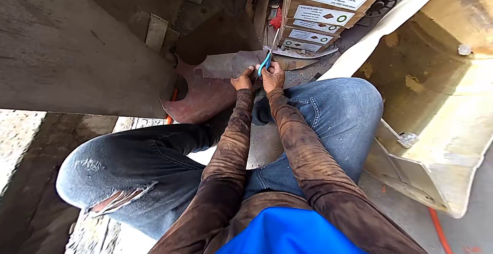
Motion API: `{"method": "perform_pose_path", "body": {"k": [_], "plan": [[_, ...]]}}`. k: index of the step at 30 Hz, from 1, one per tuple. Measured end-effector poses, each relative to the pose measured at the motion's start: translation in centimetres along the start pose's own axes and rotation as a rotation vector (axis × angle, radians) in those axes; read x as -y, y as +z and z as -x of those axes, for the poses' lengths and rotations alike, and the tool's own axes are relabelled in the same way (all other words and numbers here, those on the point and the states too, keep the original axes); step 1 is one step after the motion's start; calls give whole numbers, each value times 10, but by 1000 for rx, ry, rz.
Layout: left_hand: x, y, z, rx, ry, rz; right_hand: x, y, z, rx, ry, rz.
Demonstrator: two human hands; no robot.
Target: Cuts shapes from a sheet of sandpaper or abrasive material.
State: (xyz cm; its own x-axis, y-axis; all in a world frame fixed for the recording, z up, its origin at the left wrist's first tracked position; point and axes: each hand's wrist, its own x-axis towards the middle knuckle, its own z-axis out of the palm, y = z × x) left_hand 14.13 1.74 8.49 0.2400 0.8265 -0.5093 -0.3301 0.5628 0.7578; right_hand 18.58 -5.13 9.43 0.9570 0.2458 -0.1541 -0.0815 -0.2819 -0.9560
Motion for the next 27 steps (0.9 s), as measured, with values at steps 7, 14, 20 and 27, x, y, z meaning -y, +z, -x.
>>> {"method": "perform_pose_path", "body": {"k": [7, 14, 20, 27], "plan": [[-21, 0, -25, -145, -95, 11, 44, -18, 68, 139, 102, 17], [-33, 23, -11, -159, -161, 31, 36, -50, 111, 518, 151, -285], [-27, 28, -2, -101, -167, 76, 42, -56, 110, 561, 370, -402], [-40, 27, 10, -149, -144, -44, 28, -40, 102, 452, 251, -136]]}}
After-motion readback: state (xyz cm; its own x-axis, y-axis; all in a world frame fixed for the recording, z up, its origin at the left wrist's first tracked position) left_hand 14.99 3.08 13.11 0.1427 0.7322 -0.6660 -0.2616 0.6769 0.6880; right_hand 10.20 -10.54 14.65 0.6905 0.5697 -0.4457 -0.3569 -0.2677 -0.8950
